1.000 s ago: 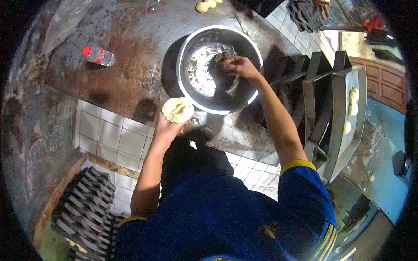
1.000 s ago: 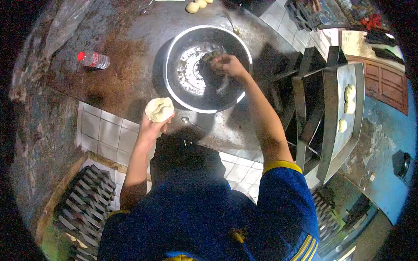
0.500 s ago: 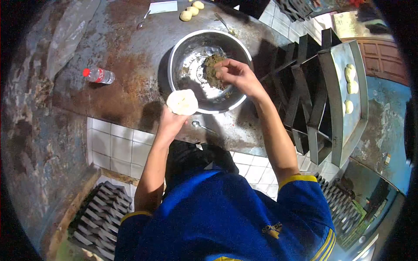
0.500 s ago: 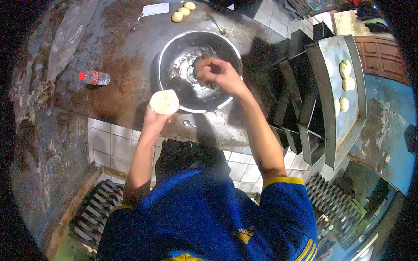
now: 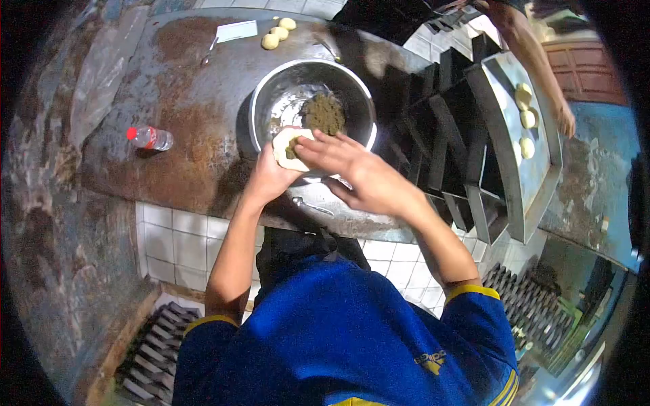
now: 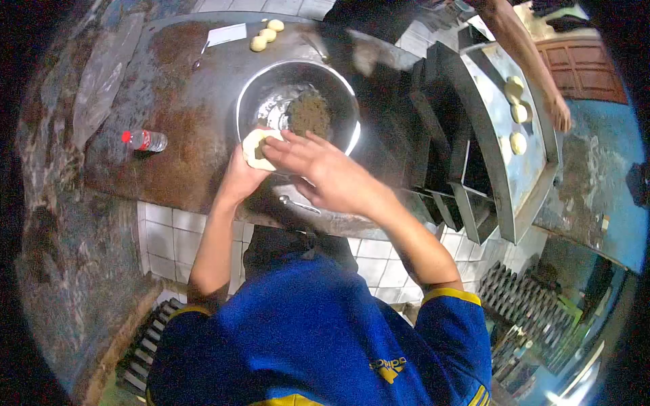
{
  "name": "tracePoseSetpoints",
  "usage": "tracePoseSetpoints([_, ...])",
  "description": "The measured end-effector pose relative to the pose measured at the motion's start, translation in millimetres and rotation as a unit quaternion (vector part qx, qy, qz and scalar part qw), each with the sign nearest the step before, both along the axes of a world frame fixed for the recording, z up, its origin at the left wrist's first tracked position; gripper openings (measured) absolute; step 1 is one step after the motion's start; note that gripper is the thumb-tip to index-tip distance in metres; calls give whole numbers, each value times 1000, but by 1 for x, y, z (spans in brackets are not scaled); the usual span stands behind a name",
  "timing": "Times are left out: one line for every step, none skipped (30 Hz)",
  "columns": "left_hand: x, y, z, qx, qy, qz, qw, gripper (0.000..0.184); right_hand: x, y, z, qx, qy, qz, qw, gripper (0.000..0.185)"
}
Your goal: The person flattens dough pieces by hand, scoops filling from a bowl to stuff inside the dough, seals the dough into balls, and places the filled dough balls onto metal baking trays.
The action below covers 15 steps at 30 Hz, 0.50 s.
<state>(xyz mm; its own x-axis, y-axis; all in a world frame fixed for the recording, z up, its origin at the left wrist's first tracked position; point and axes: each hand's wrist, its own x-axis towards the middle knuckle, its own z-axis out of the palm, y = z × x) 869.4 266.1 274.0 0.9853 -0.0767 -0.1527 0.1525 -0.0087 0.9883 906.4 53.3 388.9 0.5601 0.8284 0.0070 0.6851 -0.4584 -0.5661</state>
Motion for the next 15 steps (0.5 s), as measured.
tracePoseSetpoints([1, -2, 0, -2, -2, -7, 1000, 52, 10, -6, 6, 40, 43, -2, 998, 72])
tracePoseSetpoints([2, -4, -2, -38, -9, -49, 998, 53, 10, -12, 17, 36, 37, -32, 998, 76])
tracePoseSetpoints([3, -7, -2, -74, -13, -91, 993, 53, 10, -12, 36, 33, 31, -63, 997, 79])
tracePoseSetpoints([9, -10, 14, -104, 27, -148, 983, 52, 5, -12, 35, 67, -10, -82, 994, 82])
tracePoseSetpoints([12, -12, 27, -104, 26, -155, 982, 52, 3, -12, 35, 66, -13, -89, 994, 82])
tracePoseSetpoints([16, -15, 38, -74, 19, -186, 980, 50, 3, -13, 35, 31, -13, -81, 996, 82])
tracePoseSetpoints([19, -19, 45, -44, 11, -215, 976, 48, 4, -16, 37, -3, -13, -72, 997, 83])
tracePoseSetpoints([24, -18, 46, -28, 15, -252, 967, 55, 4, -21, 40, -3, -16, -75, 997, 83])
tracePoseSetpoints([24, -20, 55, -26, 12, -253, 967, 55, 4, -26, 42, 35, 22, -101, 994, 73])
tracePoseSetpoints([24, -21, 69, -80, 9, -243, 967, 61, 5, -31, 43, 73, 61, -125, 988, 64])
tracePoseSetpoints([23, -23, 78, -133, 6, -233, 963, 67, 4, -34, 44, 112, 99, -149, 978, 54])
tracePoseSetpoints([22, -21, 78, -154, 25, -250, 956, 77, 2, -36, 39, 166, 97, -162, 968, 37])
tracePoseSetpoints([19, -26, 80, -151, 23, -253, 956, 77, -1, -42, 38, 169, 94, -163, 967, 37])
tracePoseSetpoints([16, -31, 83, -176, 12, -243, 954, 74, -2, -48, 38, 213, 223, -191, 932, 32])
tracePoseSetpoints([13, -36, 86, -201, 1, -234, 951, 70, -3, -55, 37, 253, 347, -213, 878, 28])
